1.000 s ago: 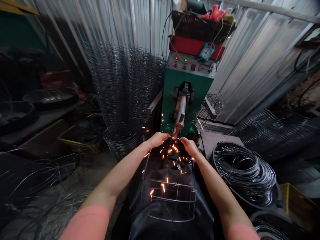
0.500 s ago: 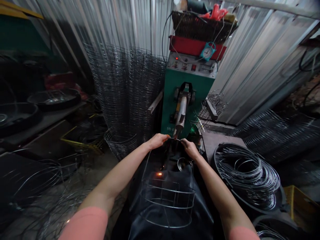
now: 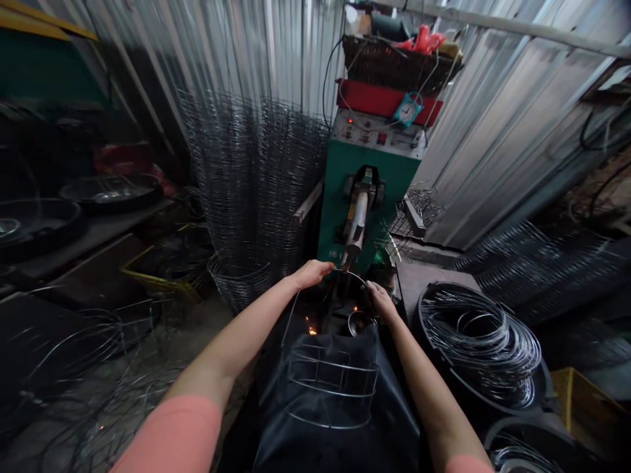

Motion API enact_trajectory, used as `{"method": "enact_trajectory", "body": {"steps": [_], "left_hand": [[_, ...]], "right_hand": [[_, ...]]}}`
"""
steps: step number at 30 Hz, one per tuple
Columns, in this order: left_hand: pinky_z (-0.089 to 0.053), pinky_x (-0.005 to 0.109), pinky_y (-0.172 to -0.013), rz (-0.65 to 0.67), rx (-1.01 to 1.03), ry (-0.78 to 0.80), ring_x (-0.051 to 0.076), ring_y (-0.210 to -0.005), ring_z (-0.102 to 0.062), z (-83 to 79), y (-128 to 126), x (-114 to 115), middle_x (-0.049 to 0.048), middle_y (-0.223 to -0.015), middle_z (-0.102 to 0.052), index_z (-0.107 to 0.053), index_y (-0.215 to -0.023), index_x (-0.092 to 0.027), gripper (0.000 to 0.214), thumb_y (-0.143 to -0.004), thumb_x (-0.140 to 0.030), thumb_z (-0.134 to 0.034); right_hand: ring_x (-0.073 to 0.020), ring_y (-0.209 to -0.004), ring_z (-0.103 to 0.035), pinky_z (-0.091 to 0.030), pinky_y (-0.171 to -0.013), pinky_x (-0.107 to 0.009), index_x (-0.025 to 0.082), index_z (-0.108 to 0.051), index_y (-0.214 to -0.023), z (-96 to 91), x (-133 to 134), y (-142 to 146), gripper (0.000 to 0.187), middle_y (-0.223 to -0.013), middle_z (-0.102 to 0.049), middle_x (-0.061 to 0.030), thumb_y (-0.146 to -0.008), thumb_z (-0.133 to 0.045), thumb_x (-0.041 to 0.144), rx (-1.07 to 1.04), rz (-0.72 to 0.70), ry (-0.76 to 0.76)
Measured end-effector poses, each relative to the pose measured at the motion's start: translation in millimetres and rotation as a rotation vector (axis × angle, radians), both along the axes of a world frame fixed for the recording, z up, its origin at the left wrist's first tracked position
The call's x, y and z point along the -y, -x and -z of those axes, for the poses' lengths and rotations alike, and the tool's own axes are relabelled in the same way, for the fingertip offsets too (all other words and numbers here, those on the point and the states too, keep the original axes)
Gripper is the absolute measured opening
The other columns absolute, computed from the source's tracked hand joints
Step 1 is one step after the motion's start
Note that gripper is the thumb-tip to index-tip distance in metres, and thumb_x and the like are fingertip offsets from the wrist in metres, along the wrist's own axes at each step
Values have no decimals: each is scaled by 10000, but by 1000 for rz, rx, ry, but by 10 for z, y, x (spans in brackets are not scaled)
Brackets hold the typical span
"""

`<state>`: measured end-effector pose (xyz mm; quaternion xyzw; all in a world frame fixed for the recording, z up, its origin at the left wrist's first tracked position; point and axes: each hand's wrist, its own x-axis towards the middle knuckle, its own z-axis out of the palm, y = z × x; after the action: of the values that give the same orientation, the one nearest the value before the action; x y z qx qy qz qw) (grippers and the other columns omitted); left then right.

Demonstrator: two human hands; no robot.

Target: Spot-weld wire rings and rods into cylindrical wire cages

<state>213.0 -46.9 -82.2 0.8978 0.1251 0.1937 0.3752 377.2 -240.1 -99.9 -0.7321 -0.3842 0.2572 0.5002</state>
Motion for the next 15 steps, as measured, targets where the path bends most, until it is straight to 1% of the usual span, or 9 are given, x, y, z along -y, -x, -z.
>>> {"method": "enact_trajectory", "body": {"steps": [2, 5, 7, 9, 10, 11, 12, 13, 15], "left_hand": [[-472, 292, -831, -13, 0, -5, 171, -871, -645, -7, -2, 19, 34, -940, -706, -658, -978, -168, 277, -744, -237, -527], [-467, 279, -818, -42, -14, -16, 173, -860, -644, -58, -12, 45, 29, -919, -708, -668, -956, -188, 259, -753, -269, -531], [-462, 271, -810, -61, -30, -25, 178, -856, -641, -134, 12, 50, 29, -909, -709, -672, -951, -201, 255, -757, -294, -535], [-452, 265, -816, -82, -35, -28, 183, -882, -630, -223, 120, 60, 30, -923, -703, -660, -990, -213, 290, -758, -339, -540], [-448, 265, -819, -107, -26, -12, 187, -897, -623, -257, 222, 78, 33, -926, -698, -647, -1017, -215, 323, -754, -372, -545], [-449, 266, -813, -143, -15, 25, 190, -906, -616, -273, 364, 114, 37, -923, -693, -631, -1045, -216, 366, -746, -411, -550], [-459, 272, -788, -205, 0, 93, 195, -887, -615, -262, 545, 173, 43, -895, -687, -618, -1055, -212, 412, -730, -457, -558], [-473, 276, -745, -281, 6, 203, 196, -858, -617, -218, 762, 261, 51, -859, -679, -604, -1060, -204, 451, -724, -499, -550], [-476, 269, -549, -449, -61, 537, 182, -690, -613, -28, 1268, 528, 50, -776, -650, -574, -1053, -193, 551, -687, -603, -533]], "right_hand": [[-109, -498, -433, -342, -455, -207, 163, -534, -742, 23, 16, 10, 439, -563, -476, 27, -746, -459, 596, -86, 19, -20], [-107, -467, -421, -324, -428, -207, 164, -544, -744, -6, -31, 48, 421, -532, -462, 33, -754, -444, 573, -92, 24, 21], [-126, -519, -482, -371, -473, -219, 158, -570, -772, -65, -39, 87, 420, -575, -523, 6, -787, -398, 541, -20, 11, 56], [-160, -666, -568, -430, -588, -246, 162, -596, -824, -139, 77, 105, 399, -707, -612, -37, -808, -379, 495, 136, -5, 103], [-181, -755, -592, -443, -654, -266, 172, -605, -857, -175, 214, 96, 380, -791, -642, -55, -810, -385, 479, 238, -8, 145], [-202, -829, -601, -445, -708, -289, 187, -609, -890, -205, 415, 69, 364, -867, -656, -69, -808, -396, 471, 346, 5, 211], [-224, -877, -605, -443, -742, -313, 203, -610, -923, -223, 685, 24, 354, -922, -661, -82, -805, -408, 469, 448, 31, 300], [-248, -872, -615, -445, -739, -340, 217, -613, -930, -227, 1020, -35, 356, -924, -667, -98, -803, -410, 480, 539, 78, 429], [-284, -833, -635, -455, -707, -381, 232, -626, -903, -176, 1833, -171, 343, -895, -673, -137, -799, -394, 463, 643, 258, 712]]}}
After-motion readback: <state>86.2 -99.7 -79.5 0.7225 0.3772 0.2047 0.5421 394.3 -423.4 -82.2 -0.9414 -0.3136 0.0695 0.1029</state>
